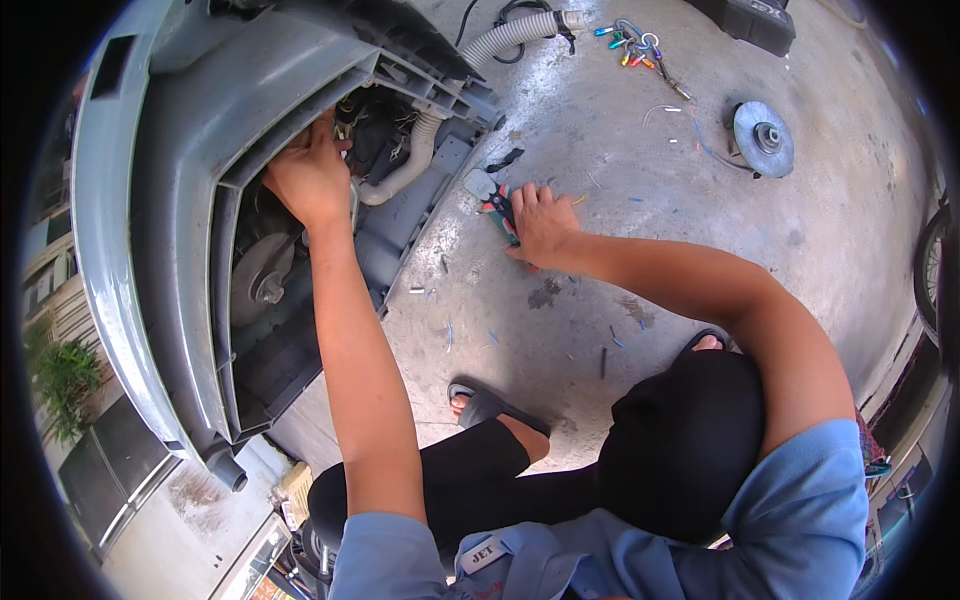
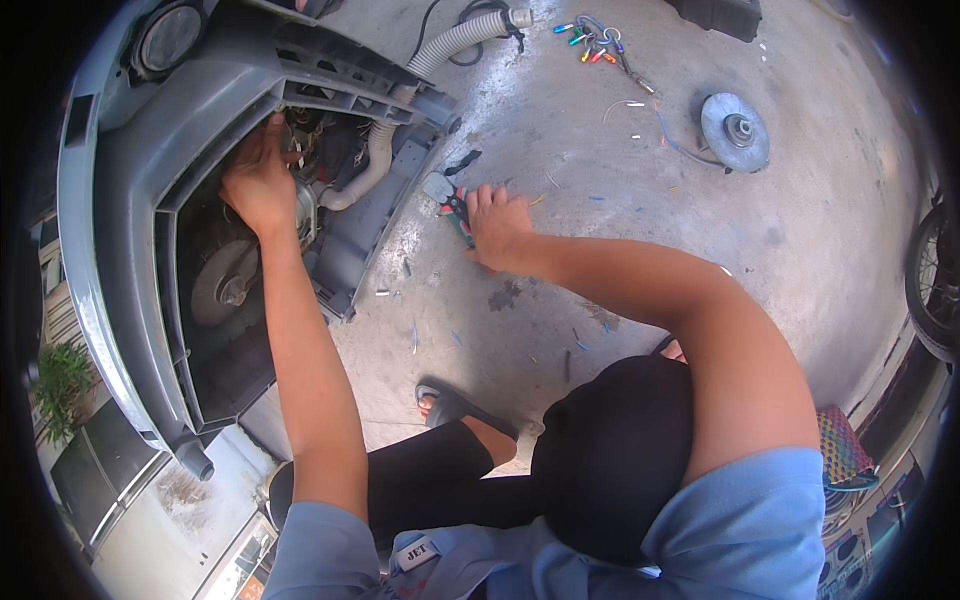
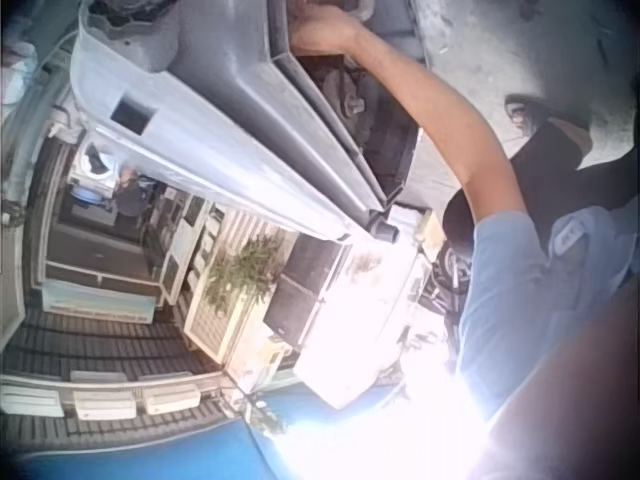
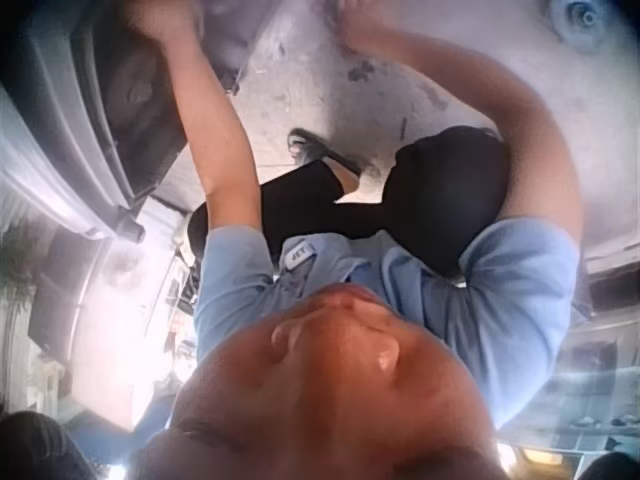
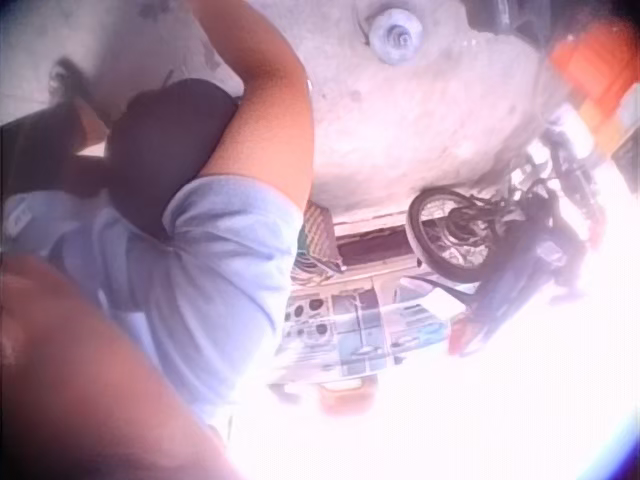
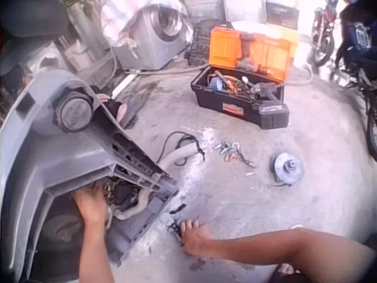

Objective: The person works under the open hood of a vehicle, manipulating wires and components with both hands. They use pliers to cut or adjust parts and apply white tape to secure or insulate connections. The task involves repeated handling of wires and tools within the engine bay.

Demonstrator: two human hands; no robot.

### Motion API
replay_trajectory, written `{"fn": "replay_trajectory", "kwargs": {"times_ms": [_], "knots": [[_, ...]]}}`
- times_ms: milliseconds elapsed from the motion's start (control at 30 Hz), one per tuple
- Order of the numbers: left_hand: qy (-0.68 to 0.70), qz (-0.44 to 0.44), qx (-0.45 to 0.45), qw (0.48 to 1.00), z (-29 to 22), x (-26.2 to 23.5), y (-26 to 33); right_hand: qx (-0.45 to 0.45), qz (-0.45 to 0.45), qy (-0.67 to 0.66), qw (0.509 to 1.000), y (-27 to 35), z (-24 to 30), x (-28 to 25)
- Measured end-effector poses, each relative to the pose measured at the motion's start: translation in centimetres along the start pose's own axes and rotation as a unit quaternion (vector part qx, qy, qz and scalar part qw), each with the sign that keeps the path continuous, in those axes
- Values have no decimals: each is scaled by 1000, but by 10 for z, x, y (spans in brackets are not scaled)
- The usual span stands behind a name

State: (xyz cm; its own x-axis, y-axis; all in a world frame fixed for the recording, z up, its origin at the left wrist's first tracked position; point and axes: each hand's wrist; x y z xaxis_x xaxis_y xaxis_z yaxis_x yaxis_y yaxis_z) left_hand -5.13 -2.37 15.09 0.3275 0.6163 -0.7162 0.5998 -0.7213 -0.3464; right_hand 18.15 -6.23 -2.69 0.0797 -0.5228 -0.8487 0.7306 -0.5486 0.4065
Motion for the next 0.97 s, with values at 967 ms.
{"fn": "replay_trajectory", "kwargs": {"times_ms": [967], "knots": [[394,466,-358,707,-91,189,253,383,-23,-443,810,258,-195,-71]]}}
Point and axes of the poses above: each hand's wrist, its own y-axis away from the middle knuckle, its own x-axis out of the palm, z = x × y, and after that the axes turned 4 degrees about -x, right-handed
